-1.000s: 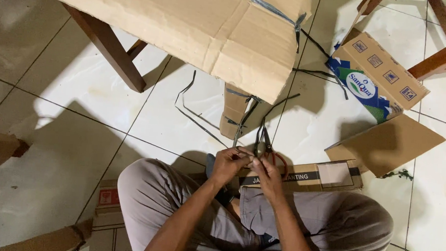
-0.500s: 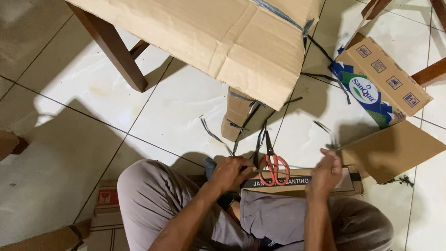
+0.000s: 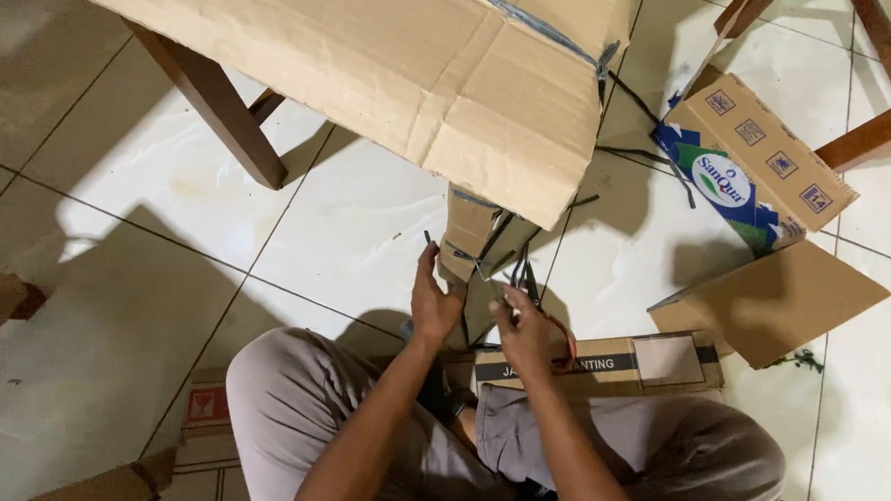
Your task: Cutting plastic straps and cardboard boxes using scissors
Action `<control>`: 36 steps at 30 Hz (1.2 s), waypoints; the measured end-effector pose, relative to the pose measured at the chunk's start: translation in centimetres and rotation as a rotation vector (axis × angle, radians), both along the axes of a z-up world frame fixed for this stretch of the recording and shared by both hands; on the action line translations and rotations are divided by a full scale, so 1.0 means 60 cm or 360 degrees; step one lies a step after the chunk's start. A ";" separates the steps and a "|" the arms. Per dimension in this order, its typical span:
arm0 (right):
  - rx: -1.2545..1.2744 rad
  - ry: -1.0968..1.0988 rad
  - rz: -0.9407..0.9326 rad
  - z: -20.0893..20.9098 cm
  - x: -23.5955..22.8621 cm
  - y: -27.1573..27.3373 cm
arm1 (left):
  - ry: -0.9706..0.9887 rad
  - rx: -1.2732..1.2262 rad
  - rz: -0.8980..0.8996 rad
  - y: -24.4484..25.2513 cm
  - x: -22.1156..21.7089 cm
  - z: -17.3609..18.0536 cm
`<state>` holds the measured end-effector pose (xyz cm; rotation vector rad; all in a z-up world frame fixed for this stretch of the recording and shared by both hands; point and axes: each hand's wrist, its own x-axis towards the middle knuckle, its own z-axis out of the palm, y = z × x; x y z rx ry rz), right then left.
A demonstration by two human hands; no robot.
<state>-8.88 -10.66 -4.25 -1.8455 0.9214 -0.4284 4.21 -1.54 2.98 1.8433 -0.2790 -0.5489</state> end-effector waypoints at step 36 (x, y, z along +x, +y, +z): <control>0.0462 0.0157 -0.0124 -0.055 0.017 -0.013 | 0.0028 -0.0475 -0.0102 -0.045 0.041 -0.143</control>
